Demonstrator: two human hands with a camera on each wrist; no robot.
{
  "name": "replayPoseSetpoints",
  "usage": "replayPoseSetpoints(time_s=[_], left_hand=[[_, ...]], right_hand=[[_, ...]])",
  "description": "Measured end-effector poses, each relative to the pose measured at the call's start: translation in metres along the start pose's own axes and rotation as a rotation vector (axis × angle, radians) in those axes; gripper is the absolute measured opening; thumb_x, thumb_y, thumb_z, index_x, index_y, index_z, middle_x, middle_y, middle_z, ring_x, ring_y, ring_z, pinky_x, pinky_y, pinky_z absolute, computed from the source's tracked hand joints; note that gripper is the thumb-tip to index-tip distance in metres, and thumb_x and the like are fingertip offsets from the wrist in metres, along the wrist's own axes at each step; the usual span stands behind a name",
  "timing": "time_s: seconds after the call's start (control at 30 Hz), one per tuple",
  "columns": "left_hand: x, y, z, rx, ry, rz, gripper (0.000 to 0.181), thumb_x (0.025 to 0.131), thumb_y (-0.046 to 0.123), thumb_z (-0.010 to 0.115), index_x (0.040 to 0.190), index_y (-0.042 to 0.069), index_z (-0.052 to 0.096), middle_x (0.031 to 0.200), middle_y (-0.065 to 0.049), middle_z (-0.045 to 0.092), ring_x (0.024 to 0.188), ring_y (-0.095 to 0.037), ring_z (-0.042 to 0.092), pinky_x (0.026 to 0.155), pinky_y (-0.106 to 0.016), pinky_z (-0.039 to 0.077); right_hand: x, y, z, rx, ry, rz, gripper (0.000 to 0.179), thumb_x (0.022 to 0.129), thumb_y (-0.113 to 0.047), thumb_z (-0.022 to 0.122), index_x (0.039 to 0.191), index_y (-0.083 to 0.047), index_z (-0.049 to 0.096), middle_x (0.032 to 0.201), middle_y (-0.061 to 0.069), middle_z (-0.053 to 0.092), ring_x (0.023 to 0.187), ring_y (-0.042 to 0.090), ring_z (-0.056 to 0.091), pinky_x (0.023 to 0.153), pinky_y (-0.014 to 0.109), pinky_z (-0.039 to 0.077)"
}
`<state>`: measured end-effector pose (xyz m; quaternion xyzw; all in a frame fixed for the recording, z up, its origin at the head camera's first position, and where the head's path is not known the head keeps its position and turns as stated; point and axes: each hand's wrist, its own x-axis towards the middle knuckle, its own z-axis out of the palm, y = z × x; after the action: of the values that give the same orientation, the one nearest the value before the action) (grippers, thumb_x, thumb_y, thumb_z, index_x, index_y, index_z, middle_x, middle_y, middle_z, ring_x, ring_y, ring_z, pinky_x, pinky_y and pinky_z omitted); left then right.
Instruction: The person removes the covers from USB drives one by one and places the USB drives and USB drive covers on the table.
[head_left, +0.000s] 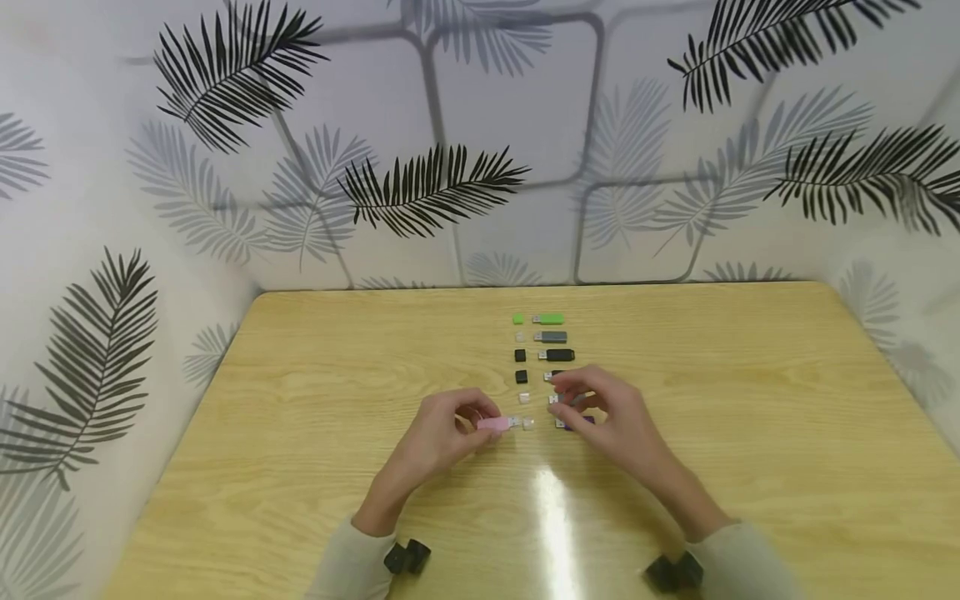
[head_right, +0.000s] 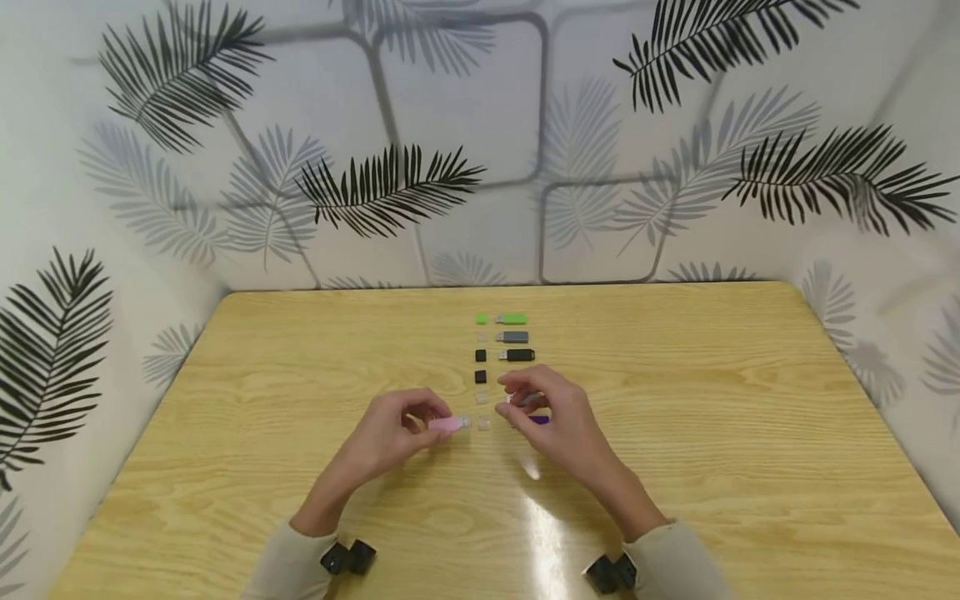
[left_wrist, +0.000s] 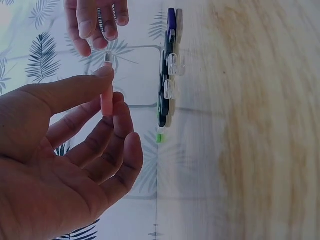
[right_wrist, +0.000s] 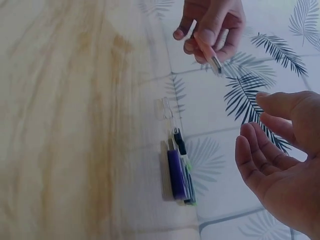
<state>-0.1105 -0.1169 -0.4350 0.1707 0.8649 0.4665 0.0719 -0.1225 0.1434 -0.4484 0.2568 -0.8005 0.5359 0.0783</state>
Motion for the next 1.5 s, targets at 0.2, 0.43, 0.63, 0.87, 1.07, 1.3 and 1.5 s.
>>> replayPoseSetpoints(time_s=[0.2,0.43,0.63,0.87,1.07,1.3,1.5], left_hand=[[0.001,0.006,0.002,-0.019,0.032,0.016,0.01,0.09,0.01,0.081,0.097,0.013,0.075,0.09,0.005,0.069,0.083,-0.012,0.063,0.072,-0.03,0.058],[0.002,0.009,0.004,-0.022,0.07,0.061,0.015,0.087,0.006,0.083,0.097,0.013,0.075,0.091,0.004,0.07,0.082,-0.012,0.064,0.072,-0.031,0.059],[0.001,0.012,0.005,0.033,0.109,0.118,0.016,0.086,0.006,0.084,0.096,0.013,0.074,0.092,0.005,0.07,0.081,-0.011,0.063,0.071,-0.029,0.057],[0.0,0.017,0.007,0.024,0.115,0.153,0.016,0.086,0.006,0.084,0.097,0.011,0.074,0.092,0.003,0.071,0.081,-0.012,0.063,0.072,-0.03,0.058],[0.0,0.018,0.009,-0.094,0.042,0.094,0.008,0.094,0.016,0.078,0.101,0.012,0.076,0.095,0.004,0.074,0.084,-0.011,0.067,0.074,-0.032,0.06],[0.0,0.016,0.014,-0.24,0.009,0.057,0.011,0.099,0.013,0.071,0.105,0.006,0.076,0.1,-0.004,0.074,0.085,-0.015,0.069,0.075,-0.031,0.059],[0.001,0.015,0.018,-0.293,0.009,0.044,0.011,0.098,0.01,0.07,0.104,0.002,0.075,0.097,-0.009,0.075,0.083,-0.016,0.069,0.076,-0.036,0.06]], right_hand=[[-0.002,-0.001,0.01,0.018,-0.021,0.014,0.028,0.09,-0.005,0.079,0.117,-0.008,0.07,0.103,0.011,0.072,0.088,0.016,0.07,0.077,0.031,0.061],[-0.003,-0.005,0.019,0.068,-0.044,0.029,0.025,0.092,-0.009,0.078,0.116,-0.005,0.071,0.101,0.006,0.074,0.085,0.017,0.071,0.074,0.035,0.062],[-0.005,-0.007,0.024,0.096,-0.034,0.022,0.021,0.092,-0.008,0.078,0.112,-0.005,0.072,0.1,0.002,0.076,0.084,0.016,0.072,0.076,0.035,0.062],[-0.006,-0.007,0.025,0.153,-0.028,0.036,0.014,0.093,-0.006,0.076,0.107,-0.006,0.074,0.098,0.005,0.076,0.08,0.018,0.074,0.074,0.034,0.062],[-0.006,-0.007,0.022,0.195,-0.041,0.056,0.014,0.094,-0.003,0.074,0.108,-0.004,0.074,0.102,0.005,0.076,0.084,0.026,0.074,0.076,0.034,0.062],[-0.007,-0.008,0.019,0.199,-0.053,0.047,0.015,0.095,-0.003,0.072,0.11,-0.006,0.076,0.107,0.001,0.075,0.09,0.022,0.074,0.079,0.034,0.061],[-0.007,-0.008,0.02,0.204,-0.052,0.059,0.014,0.094,-0.003,0.073,0.107,-0.007,0.077,0.104,0.001,0.076,0.09,0.019,0.074,0.079,0.034,0.061]])
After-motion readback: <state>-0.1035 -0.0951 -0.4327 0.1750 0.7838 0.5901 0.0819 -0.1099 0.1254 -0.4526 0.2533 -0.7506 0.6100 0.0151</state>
